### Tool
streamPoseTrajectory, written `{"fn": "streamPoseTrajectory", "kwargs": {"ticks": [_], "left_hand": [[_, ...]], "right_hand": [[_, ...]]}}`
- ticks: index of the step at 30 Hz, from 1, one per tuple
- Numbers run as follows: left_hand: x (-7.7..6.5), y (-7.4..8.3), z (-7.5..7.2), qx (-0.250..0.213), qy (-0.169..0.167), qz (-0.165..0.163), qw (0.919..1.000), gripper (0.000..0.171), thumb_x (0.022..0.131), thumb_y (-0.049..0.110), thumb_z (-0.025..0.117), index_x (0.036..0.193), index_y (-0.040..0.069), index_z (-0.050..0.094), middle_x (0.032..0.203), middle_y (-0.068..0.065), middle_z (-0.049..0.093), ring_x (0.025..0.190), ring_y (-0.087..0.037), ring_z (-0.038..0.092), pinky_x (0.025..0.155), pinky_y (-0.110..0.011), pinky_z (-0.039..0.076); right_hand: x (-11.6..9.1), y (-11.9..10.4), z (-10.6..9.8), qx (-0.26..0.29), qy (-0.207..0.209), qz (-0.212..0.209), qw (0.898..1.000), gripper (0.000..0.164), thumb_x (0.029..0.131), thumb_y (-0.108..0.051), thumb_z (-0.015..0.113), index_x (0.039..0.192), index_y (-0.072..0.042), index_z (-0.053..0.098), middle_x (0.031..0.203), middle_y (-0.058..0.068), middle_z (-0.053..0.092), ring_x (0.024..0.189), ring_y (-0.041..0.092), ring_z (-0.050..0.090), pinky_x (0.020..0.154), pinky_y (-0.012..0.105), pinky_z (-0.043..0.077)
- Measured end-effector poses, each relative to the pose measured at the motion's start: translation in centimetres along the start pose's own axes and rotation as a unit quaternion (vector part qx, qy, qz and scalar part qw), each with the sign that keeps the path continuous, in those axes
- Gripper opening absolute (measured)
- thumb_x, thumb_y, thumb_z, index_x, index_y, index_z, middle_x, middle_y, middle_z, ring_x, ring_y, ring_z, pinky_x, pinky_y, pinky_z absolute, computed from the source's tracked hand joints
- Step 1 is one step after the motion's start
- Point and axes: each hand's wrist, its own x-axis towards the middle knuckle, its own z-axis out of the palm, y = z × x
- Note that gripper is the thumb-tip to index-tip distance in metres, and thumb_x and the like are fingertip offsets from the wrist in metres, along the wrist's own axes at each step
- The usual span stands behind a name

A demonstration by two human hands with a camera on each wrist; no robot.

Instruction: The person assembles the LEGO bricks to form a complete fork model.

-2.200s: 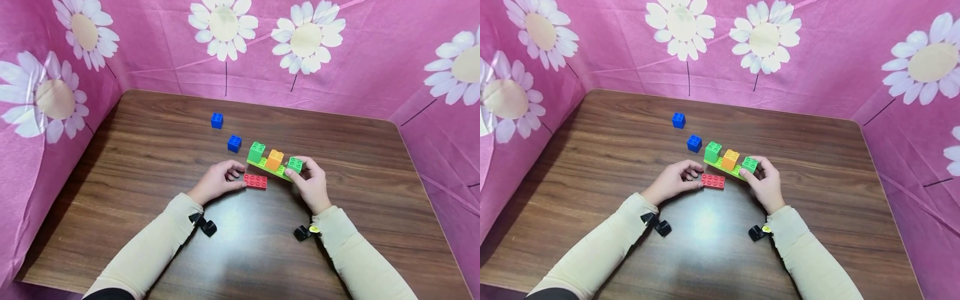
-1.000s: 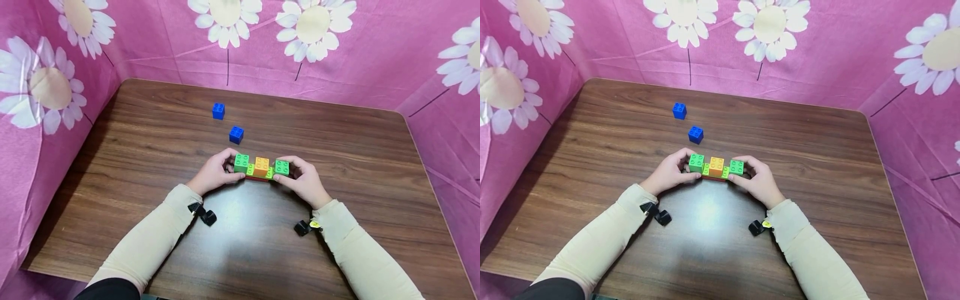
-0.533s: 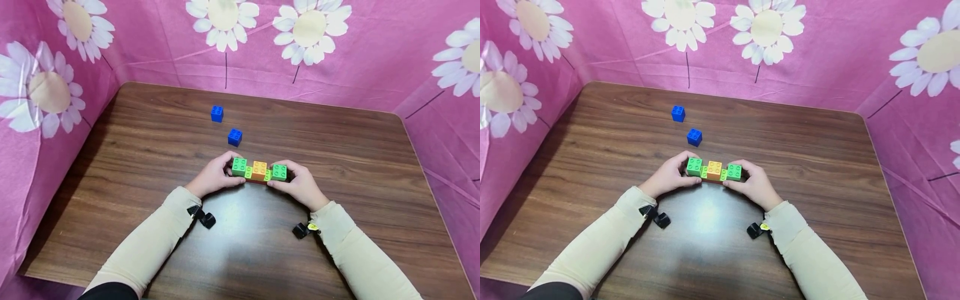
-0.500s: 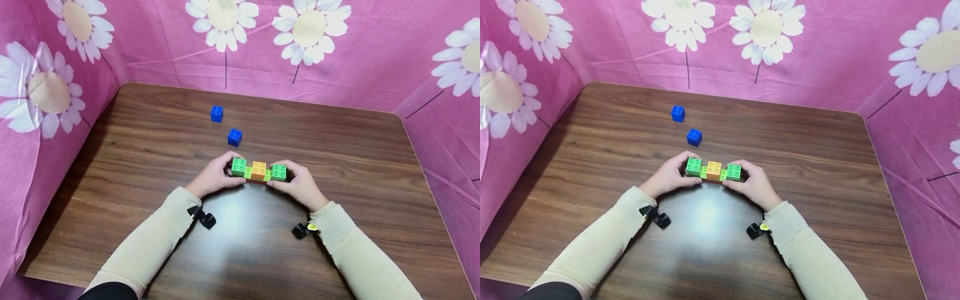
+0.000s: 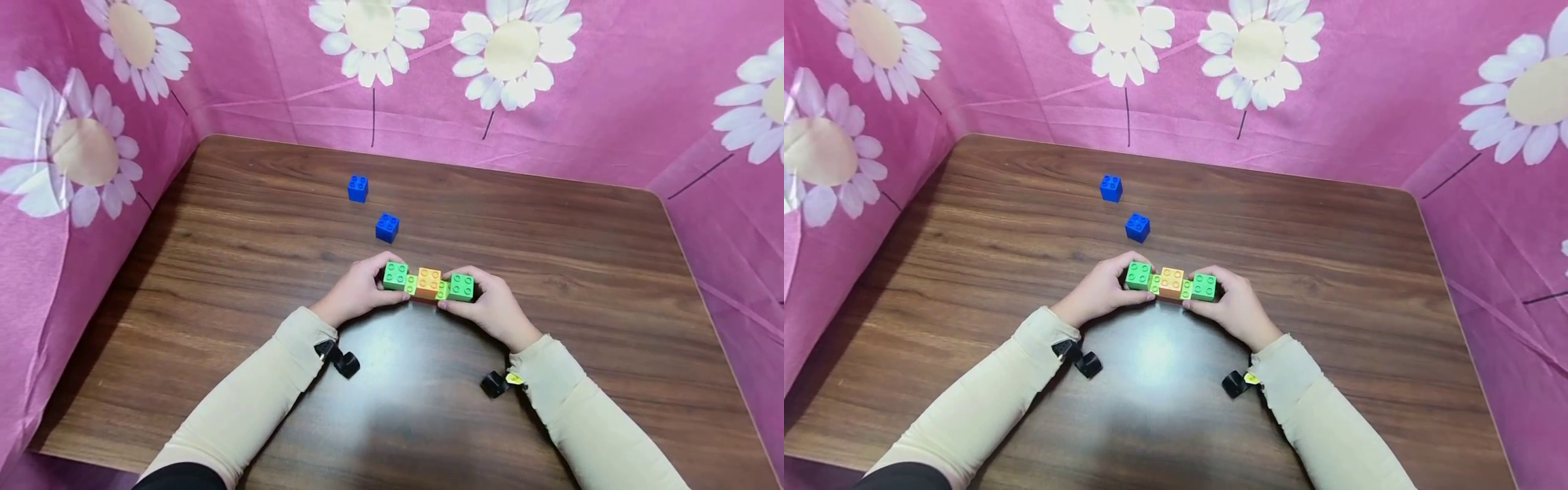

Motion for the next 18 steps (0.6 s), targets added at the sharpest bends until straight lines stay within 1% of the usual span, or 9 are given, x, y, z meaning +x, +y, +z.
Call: {"fn": "streamPoseTrajectory", "kwargs": {"ticks": [3, 5, 10, 14, 18], "left_hand": [[0.13, -0.02, 0.01, 0.014, 0.001, 0.002, 0.9999, 0.041, 0.081, 0.022, 0.086, 0.114, 0.017, 0.063, 0.098, 0.003, 0.068, 0.085, -0.013, 0.063, 0.078, -0.032, 0.054], [0.25, 0.04, -0.05, 0.027, 0.001, 0.003, 0.9996, 0.041, 0.080, 0.023, 0.087, 0.113, 0.017, 0.063, 0.097, 0.004, 0.069, 0.086, -0.013, 0.063, 0.079, -0.032, 0.054], [0.42, 0.32, -0.22, 0.057, 0.000, -0.001, 0.9983, 0.042, 0.080, 0.026, 0.087, 0.113, 0.016, 0.064, 0.096, 0.004, 0.069, 0.088, -0.013, 0.062, 0.081, -0.034, 0.053], [0.48, 0.47, -0.26, 0.074, 0.000, -0.012, 0.9972, 0.042, 0.079, 0.028, 0.087, 0.112, 0.017, 0.064, 0.094, 0.006, 0.069, 0.085, -0.013, 0.062, 0.079, -0.034, 0.052], [0.59, 0.69, -0.39, 0.096, -0.006, -0.016, 0.9952, 0.042, 0.078, 0.030, 0.088, 0.110, 0.018, 0.064, 0.092, 0.007, 0.069, 0.083, -0.013, 0.062, 0.079, -0.034, 0.052]], "right_hand": [[0.05, -0.08, 0.02, -0.005, 0.002, -0.003, 1.000, 0.040, 0.078, -0.021, 0.088, 0.114, -0.017, 0.070, 0.110, 0.001, 0.072, 0.102, 0.017, 0.062, 0.087, 0.035, 0.049], [0.13, -0.12, -0.07, -0.007, 0.000, -0.003, 1.000, 0.038, 0.078, -0.019, 0.088, 0.112, -0.016, 0.071, 0.108, 0.000, 0.072, 0.100, 0.017, 0.063, 0.086, 0.033, 0.049], [0.36, -0.50, -0.32, -0.013, -0.011, 0.008, 1.000, 0.038, 0.078, -0.021, 0.088, 0.111, -0.015, 0.073, 0.104, 0.000, 0.073, 0.096, 0.016, 0.063, 0.083, 0.031, 0.050], [0.56, -0.72, -0.44, -0.023, -0.023, 0.024, 0.999, 0.037, 0.078, -0.024, 0.088, 0.111, -0.014, 0.073, 0.102, 0.001, 0.074, 0.092, 0.016, 0.063, 0.081, 0.034, 0.051], [0.74, -0.74, -0.52, -0.030, -0.032, 0.034, 0.998, 0.037, 0.078, -0.025, 0.088, 0.111, -0.013, 0.073, 0.101, 0.001, 0.074, 0.090, 0.016, 0.063, 0.079, 0.033, 0.051]]}}
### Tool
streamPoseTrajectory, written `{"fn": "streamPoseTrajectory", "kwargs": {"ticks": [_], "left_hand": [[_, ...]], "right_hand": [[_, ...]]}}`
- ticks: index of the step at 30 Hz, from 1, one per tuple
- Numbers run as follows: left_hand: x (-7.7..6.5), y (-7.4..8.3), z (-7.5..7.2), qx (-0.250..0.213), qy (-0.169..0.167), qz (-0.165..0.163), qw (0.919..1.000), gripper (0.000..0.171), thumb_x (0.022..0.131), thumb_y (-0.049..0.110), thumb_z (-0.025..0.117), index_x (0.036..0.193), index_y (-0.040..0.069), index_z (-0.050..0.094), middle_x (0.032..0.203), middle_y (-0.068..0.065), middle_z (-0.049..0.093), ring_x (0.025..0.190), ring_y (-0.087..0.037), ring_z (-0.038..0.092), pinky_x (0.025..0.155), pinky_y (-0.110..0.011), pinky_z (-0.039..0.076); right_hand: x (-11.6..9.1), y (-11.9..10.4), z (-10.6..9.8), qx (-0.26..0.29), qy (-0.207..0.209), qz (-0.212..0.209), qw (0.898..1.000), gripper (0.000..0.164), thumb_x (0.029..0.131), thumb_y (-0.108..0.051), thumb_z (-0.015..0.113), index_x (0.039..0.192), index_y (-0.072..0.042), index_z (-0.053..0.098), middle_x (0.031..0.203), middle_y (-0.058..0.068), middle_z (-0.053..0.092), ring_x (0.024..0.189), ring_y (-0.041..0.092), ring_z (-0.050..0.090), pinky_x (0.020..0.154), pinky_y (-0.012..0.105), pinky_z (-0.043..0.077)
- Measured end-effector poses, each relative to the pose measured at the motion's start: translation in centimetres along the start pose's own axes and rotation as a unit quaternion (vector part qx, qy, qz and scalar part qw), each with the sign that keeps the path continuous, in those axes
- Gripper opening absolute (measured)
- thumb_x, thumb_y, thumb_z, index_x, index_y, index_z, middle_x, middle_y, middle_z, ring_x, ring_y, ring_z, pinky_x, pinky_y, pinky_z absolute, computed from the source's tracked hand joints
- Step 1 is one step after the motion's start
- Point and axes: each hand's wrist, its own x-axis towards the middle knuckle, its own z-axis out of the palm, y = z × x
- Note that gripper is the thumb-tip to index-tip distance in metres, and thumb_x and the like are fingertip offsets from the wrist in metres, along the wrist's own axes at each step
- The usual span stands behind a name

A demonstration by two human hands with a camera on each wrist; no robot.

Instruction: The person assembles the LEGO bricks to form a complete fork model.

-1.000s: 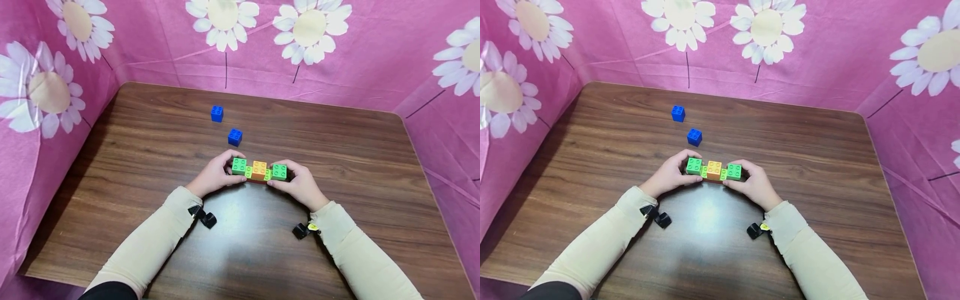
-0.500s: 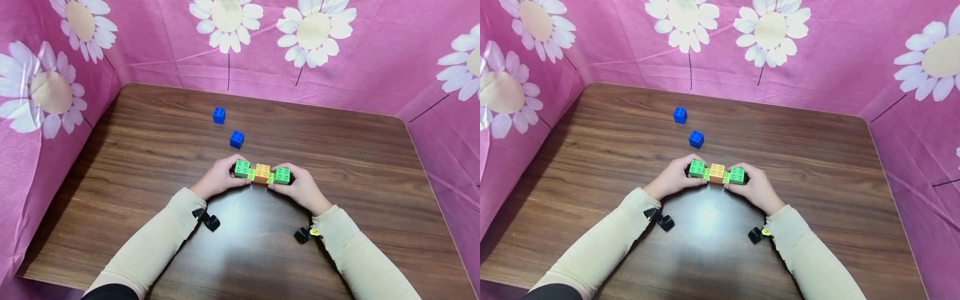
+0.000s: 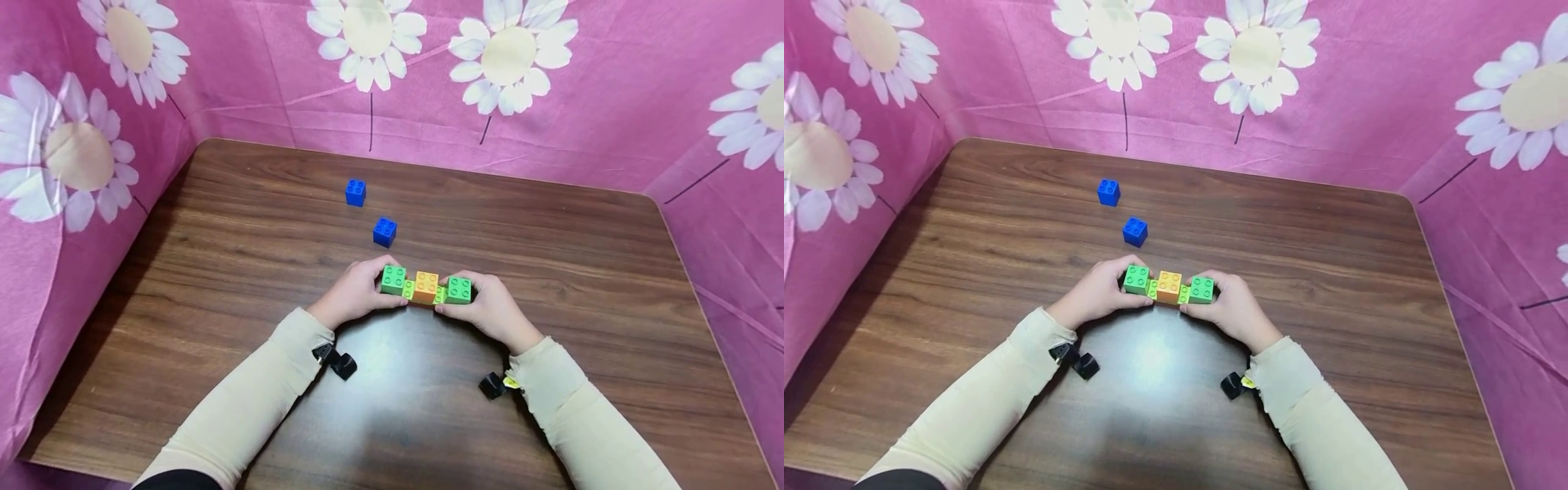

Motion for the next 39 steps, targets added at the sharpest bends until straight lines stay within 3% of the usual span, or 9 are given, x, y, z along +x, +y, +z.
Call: {"fn": "streamPoseTrajectory", "kwargs": {"ticks": [11, 18, 22, 26, 30, 33, 36, 39], "left_hand": [[0.3, 0.3, 0.1, 0.014, -0.019, -0.009, 0.9997, 0.036, 0.077, 0.028, 0.089, 0.102, 0.019, 0.064, 0.089, 0.006, 0.068, 0.081, -0.012, 0.062, 0.077, -0.033, 0.052], [0.7, -0.5, 0.5, -0.001, -0.033, -0.003, 0.9994, 0.044, 0.078, 0.034, 0.088, 0.114, 0.021, 0.065, 0.094, 0.007, 0.066, 0.081, -0.011, 0.059, 0.077, -0.031, 0.050], [0.8, -0.9, -0.2, -0.019, -0.041, 0.007, 0.9990, 0.046, 0.078, 0.028, 0.088, 0.116, 0.017, 0.065, 0.080, 0.005, 0.063, 0.068, -0.011, 0.055, 0.064, -0.029, 0.047], [0.7, -1.5, -1.0, -0.079, -0.054, -0.006, 0.9954, 0.041, 0.081, 0.018, 0.085, 0.116, 0.010, 0.064, 0.074, 0.001, 0.062, 0.064, -0.011, 0.055, 0.058, -0.027, 0.045], [0.7, -2.1, -1.6, -0.156, -0.060, -0.026, 0.9856, 0.040, 0.083, 0.010, 0.083, 0.117, 0.006, 0.064, 0.085, -0.003, 0.068, 0.072, -0.015, 0.061, 0.062, -0.025, 0.048], [0.8, -2.5, -2.1, -0.177, -0.067, -0.023, 0.9817, 0.042, 0.083, 0.010, 0.083, 0.120, 0.005, 0.064, 0.092, -0.005, 0.071, 0.078, -0.018, 0.065, 0.065, -0.026, 0.051], [0.9, -3.2, -2.6, -0.190, -0.045, -0.020, 0.9805, 0.041, 0.083, 0.010, 0.082, 0.120, 0.005, 0.065, 0.101, -0.006, 0.072, 0.083, -0.019, 0.067, 0.068, -0.026, 0.054], [0.8, -4.0, -3.2, -0.214, 0.019, -0.029, 0.9763, 0.036, 0.084, 0.007, 0.080, 0.117, 0.004, 0.066, 0.108, -0.007, 0.071, 0.085, -0.017, 0.067, 0.070, -0.024, 0.055]], "right_hand": [[0.2, 0.2, 0.0, -0.002, -0.008, 0.006, 1.000, 0.037, 0.077, -0.024, 0.088, 0.109, -0.014, 0.073, 0.101, 0.002, 0.073, 0.087, 0.016, 0.063, 0.076, 0.031, 0.052], [-0.1, 1.0, -0.3, 0.008, -0.010, 0.019, 1.000, 0.038, 0.080, -0.027, 0.087, 0.113, -0.019, 0.069, 0.106, 0.002, 0.071, 0.092, 0.018, 0.061, 0.081, 0.035, 0.050], [0.1, 0.9, -0.4, 0.013, -0.006, 0.015, 1.000, 0.038, 0.081, -0.026, 0.085, 0.114, -0.019, 0.068, 0.107, 0.003, 0.071, 0.093, 0.019, 0.061, 0.082, 0.038, 0.049], [0.1, 0.9, -0.4, 0.012, -0.004, 0.022, 1.000, 0.038, 0.082, -0.027, 0.085, 0.114, -0.018, 0.067, 0.107, 0.005, 0.070, 0.091, 0.020, 0.060, 0.079, 0.037, 0.049], [0.1, 1.0, -0.4, 0.015, -0.004, 0.031, 0.999, 0.040, 0.082, -0.031, 0.085, 0.115, -0.019, 0.066, 0.109, 0.006, 0.069, 0.090, 0.020, 0.059, 0.077, 0.037, 0.049], [0.1, 1.1, -0.4, 0.018, 0.002, 0.031, 0.999, 0.040, 0.081, -0.031, 0.085, 0.115, -0.019, 0.066, 0.109, 0.006, 0.069, 0.090, 0.020, 0.059, 0.077, 0.037, 0.050], [0.1, 1.1, -0.4, 0.018, 0.010, 0.027, 0.999, 0.040, 0.081, -0.030, 0.085, 0.114, -0.019, 0.066, 0.108, 0.005, 0.069, 0.091, 0.020, 0.060, 0.078, 0.038, 0.050], [0.2, 1.3, -0.3, 0.016, 0.018, 0.019, 1.000, 0.040, 0.081, -0.031, 0.085, 0.115, -0.019, 0.067, 0.108, 0.004, 0.070, 0.093, 0.019, 0.060, 0.080, 0.038, 0.049]]}}
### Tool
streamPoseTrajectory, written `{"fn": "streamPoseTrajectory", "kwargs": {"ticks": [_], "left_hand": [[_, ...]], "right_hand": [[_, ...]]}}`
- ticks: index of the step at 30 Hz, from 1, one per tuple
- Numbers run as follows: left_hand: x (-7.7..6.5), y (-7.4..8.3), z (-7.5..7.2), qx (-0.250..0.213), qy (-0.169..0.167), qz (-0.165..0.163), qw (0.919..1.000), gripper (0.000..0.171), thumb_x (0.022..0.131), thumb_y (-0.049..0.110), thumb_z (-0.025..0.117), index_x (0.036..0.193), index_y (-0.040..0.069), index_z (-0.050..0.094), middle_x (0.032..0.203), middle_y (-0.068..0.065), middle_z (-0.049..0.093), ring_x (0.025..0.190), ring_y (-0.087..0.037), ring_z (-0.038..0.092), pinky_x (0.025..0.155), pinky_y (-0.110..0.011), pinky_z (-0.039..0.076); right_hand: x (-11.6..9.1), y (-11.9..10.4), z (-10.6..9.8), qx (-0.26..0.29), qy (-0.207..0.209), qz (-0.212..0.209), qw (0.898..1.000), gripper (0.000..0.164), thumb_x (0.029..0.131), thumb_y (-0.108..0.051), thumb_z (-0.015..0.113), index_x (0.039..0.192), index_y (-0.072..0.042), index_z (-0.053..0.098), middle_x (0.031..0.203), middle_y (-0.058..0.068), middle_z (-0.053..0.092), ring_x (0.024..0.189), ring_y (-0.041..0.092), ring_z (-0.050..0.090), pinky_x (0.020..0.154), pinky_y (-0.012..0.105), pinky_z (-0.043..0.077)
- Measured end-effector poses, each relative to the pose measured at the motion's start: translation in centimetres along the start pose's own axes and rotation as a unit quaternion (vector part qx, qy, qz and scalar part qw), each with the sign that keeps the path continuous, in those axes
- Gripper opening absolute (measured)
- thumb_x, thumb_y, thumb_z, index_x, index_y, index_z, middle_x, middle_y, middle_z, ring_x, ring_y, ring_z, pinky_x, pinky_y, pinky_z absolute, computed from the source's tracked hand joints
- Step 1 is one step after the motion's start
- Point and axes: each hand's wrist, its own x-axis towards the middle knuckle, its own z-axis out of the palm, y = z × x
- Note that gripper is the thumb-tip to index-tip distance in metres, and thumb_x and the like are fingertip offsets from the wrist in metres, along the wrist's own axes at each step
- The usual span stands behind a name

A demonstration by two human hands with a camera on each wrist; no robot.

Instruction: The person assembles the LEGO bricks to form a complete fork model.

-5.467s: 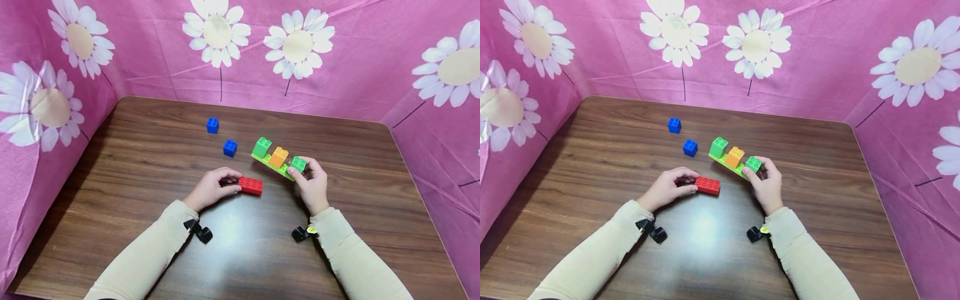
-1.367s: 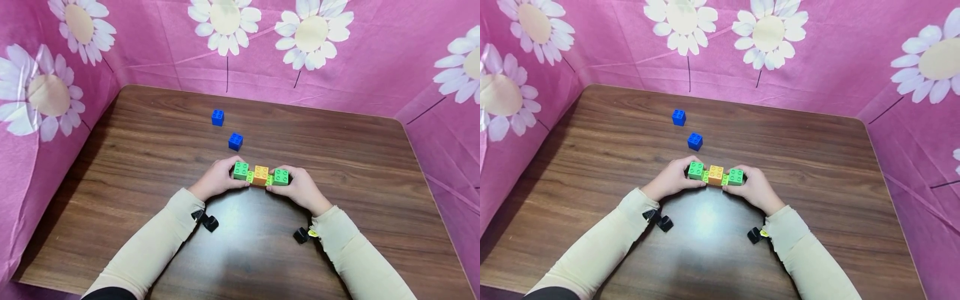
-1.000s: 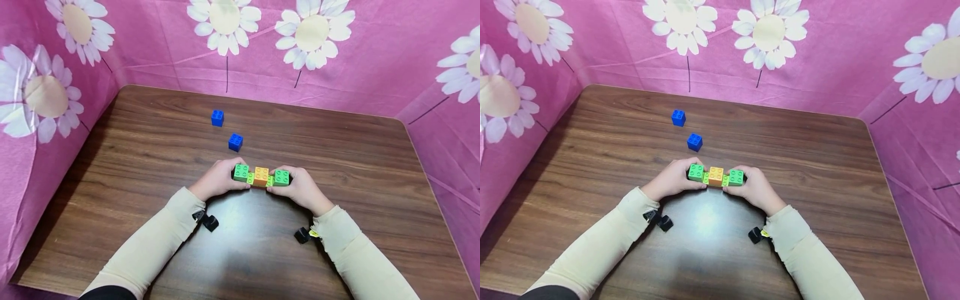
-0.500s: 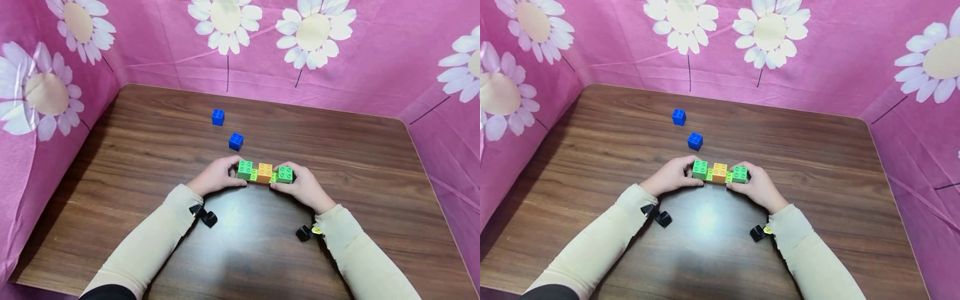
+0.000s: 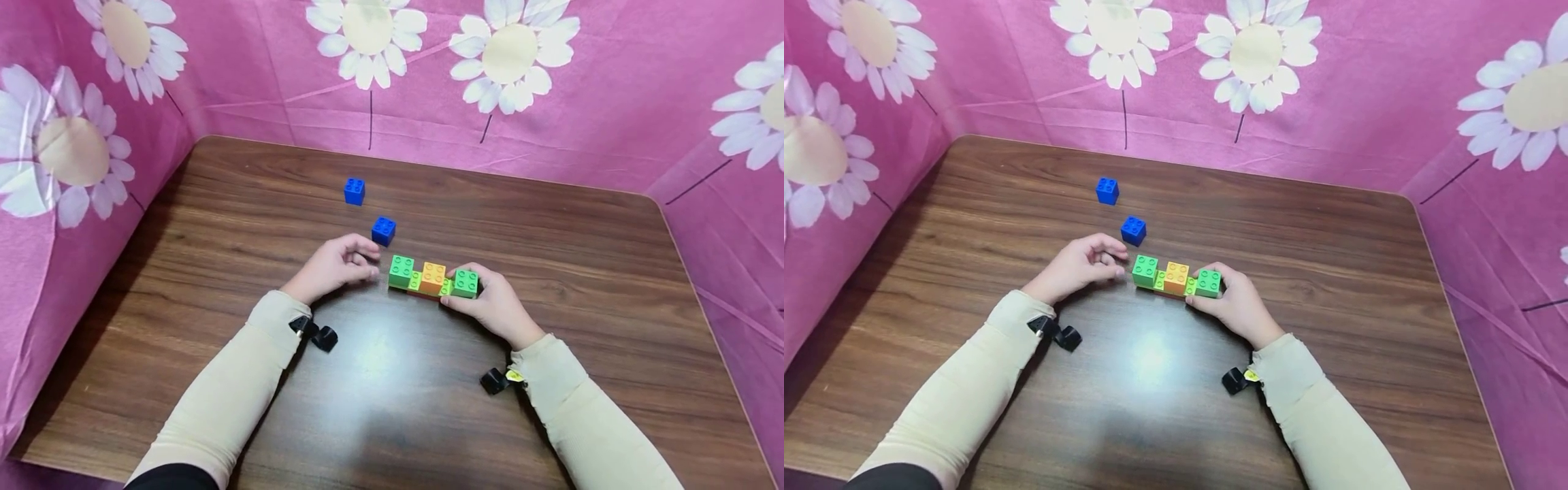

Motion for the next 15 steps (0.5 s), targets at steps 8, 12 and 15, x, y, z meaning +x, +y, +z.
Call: {"fn": "streamPoseTrajectory", "kwargs": {"ticks": [8, 12, 15], "left_hand": [[0.5, -0.5, -0.5, -0.037, 0.120, 0.023, 0.9918, 0.030, 0.086, 0.003, 0.077, 0.111, -0.003, 0.063, 0.106, -0.018, 0.068, 0.090, -0.017, 0.066, 0.078, -0.022, 0.054], [1.0, -0.5, -0.3, -0.023, 0.141, 0.037, 0.9891, 0.036, 0.086, 0.001, 0.077, 0.117, -0.004, 0.060, 0.115, -0.020, 0.066, 0.105, -0.026, 0.065, 0.092, -0.029, 0.053], [1.2, 0.0, -0.2, -0.003, 0.140, 0.042, 0.9892, 0.044, 0.086, -0.001, 0.077, 0.125, -0.006, 0.057, 0.124, -0.023, 0.064, 0.116, -0.031, 0.062, 0.101, -0.036, 0.049]], "right_hand": [[-0.1, 0.4, 0.2, 0.017, 0.022, -0.018, 0.999, 0.039, 0.080, -0.029, 0.086, 0.113, -0.019, 0.067, 0.107, 0.004, 0.070, 0.093, 0.020, 0.061, 0.078, 0.036, 0.050], [-0.1, 0.5, 0.2, 0.025, 0.029, -0.020, 0.999, 0.039, 0.080, -0.028, 0.086, 0.112, -0.018, 0.067, 0.107, 0.005, 0.070, 0.092, 0.020, 0.061, 0.077, 0.033, 0.051], [-0.2, 0.4, 0.3, 0.034, 0.029, -0.018, 0.999, 0.039, 0.080, -0.027, 0.087, 0.112, -0.017, 0.067, 0.106, 0.005, 0.070, 0.093, 0.020, 0.061, 0.078, 0.031, 0.051]]}}
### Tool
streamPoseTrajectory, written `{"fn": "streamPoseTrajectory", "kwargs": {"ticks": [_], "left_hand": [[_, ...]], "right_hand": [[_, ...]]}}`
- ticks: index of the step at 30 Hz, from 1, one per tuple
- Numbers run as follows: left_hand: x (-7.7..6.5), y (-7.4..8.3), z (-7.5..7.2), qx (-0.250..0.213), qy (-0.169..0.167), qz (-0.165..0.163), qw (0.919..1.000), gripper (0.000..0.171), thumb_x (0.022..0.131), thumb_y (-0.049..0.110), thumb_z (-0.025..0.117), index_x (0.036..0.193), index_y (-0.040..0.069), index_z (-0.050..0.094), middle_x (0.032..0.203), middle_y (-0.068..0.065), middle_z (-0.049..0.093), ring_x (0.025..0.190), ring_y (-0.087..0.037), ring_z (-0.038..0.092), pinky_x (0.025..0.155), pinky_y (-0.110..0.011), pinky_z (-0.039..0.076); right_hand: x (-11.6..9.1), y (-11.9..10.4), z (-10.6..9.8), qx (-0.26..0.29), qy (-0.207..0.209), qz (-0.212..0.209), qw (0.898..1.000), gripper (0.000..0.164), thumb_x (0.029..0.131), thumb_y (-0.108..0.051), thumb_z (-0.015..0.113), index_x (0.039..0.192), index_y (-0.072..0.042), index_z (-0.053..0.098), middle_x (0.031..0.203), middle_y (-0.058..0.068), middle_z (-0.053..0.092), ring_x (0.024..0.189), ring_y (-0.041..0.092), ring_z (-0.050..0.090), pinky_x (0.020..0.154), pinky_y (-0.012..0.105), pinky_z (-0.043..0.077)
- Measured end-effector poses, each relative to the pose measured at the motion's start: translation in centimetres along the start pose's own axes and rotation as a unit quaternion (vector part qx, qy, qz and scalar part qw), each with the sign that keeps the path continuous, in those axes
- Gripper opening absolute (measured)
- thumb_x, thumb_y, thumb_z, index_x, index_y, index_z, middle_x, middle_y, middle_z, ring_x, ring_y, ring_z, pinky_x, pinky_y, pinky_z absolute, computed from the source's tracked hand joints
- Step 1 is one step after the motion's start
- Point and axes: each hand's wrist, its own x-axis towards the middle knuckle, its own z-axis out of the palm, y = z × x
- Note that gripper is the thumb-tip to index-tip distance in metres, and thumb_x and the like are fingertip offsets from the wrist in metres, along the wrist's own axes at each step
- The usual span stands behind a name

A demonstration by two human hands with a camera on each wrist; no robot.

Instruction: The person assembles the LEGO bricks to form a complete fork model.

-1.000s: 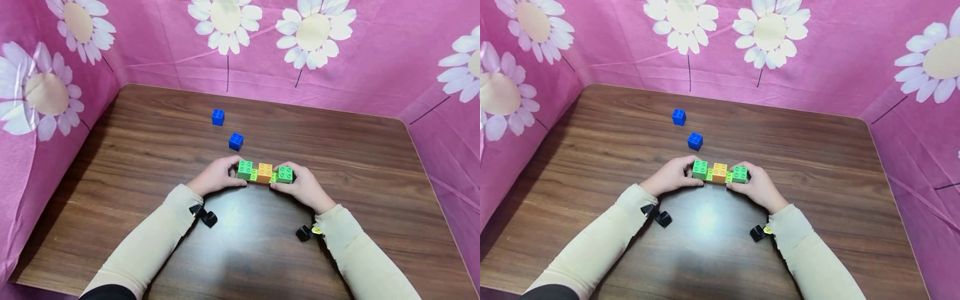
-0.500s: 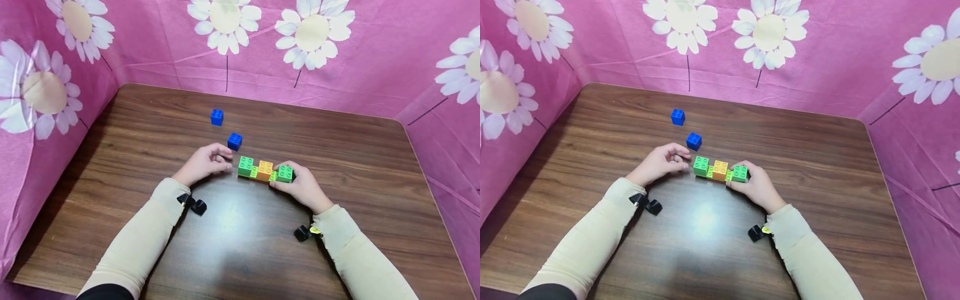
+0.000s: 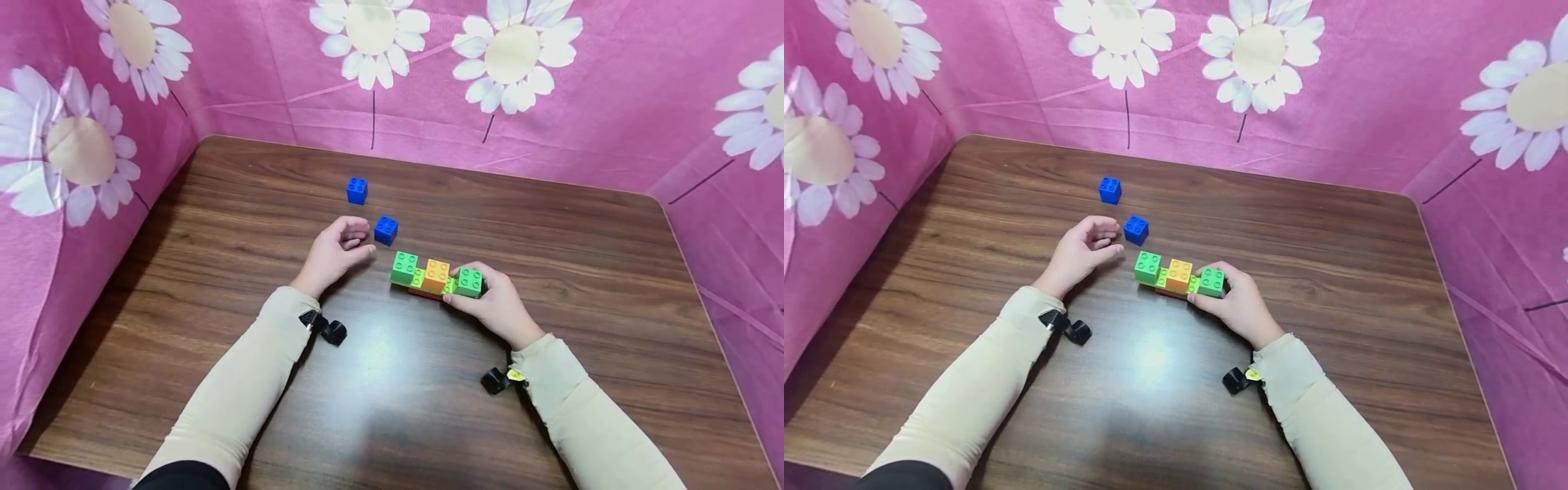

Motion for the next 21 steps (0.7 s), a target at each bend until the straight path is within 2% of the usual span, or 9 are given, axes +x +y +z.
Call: {"fn": "streamPoseTrajectory", "kwargs": {"ticks": [4, 5, 8, 16, 21], "left_hand": [[0.7, 0.0, 0.3, 0.037, -0.016, 0.003, 0.9992, 0.056, 0.085, 0.002, 0.079, 0.135, -0.004, 0.053, 0.132, -0.020, 0.062, 0.120, -0.032, 0.060, 0.103, -0.038, 0.047], [1.1, -0.4, 0.3, 0.046, -0.019, 0.005, 0.9987, 0.058, 0.084, 0.004, 0.080, 0.136, -0.002, 0.053, 0.133, -0.018, 0.062, 0.120, -0.030, 0.060, 0.103, -0.037, 0.048], [1.7, -0.4, 0.2, 0.064, -0.034, 0.002, 0.9974, 0.061, 0.085, 0.006, 0.080, 0.138, -0.001, 0.052, 0.135, -0.016, 0.061, 0.123, -0.028, 0.059, 0.104, -0.035, 0.047], [3.3, -0.2, 0.2, 0.065, -0.083, 0.013, 0.9943, 0.055, 0.087, 0.006, 0.078, 0.136, 0.000, 0.054, 0.138, -0.015, 0.060, 0.127, -0.025, 0.057, 0.105, -0.033, 0.045], [3.6, -0.3, 0.3, 0.077, -0.088, 0.003, 0.9931, 0.048, 0.088, 0.006, 0.077, 0.132, 0.001, 0.059, 0.132, -0.015, 0.064, 0.121, -0.026, 0.060, 0.105, -0.032, 0.046]], "right_hand": [[-0.1, -0.1, 0.1, 0.003, 0.001, 0.002, 1.000, 0.039, 0.080, -0.027, 0.086, 0.112, -0.017, 0.067, 0.106, 0.004, 0.070, 0.093, 0.019, 0.061, 0.077, 0.030, 0.051], [-0.1, -0.1, 0.1, 0.004, 0.001, 0.002, 1.000, 0.039, 0.080, -0.027, 0.086, 0.113, -0.017, 0.067, 0.106, 0.004, 0.070, 0.093, 0.020, 0.061, 0.077, 0.030, 0.051], [0.0, -0.2, 0.2, 0.005, -0.002, 0.002, 1.000, 0.039, 0.081, -0.027, 0.086, 0.113, -0.017, 0.067, 0.106, 0.005, 0.070, 0.093, 0.020, 0.061, 0.077, 0.029, 0.051], [-0.1, -0.3, 0.2, 0.005, 0.005, 0.002, 1.000, 0.038, 0.080, -0.025, 0.086, 0.111, -0.017, 0.067, 0.104, 0.005, 0.070, 0.092, 0.019, 0.061, 0.077, 0.030, 0.051], [-0.1, -0.2, 0.2, 0.005, 0.004, -0.001, 1.000, 0.038, 0.080, -0.025, 0.087, 0.112, -0.017, 0.067, 0.105, 0.004, 0.070, 0.093, 0.019, 0.062, 0.078, 0.030, 0.051]]}}
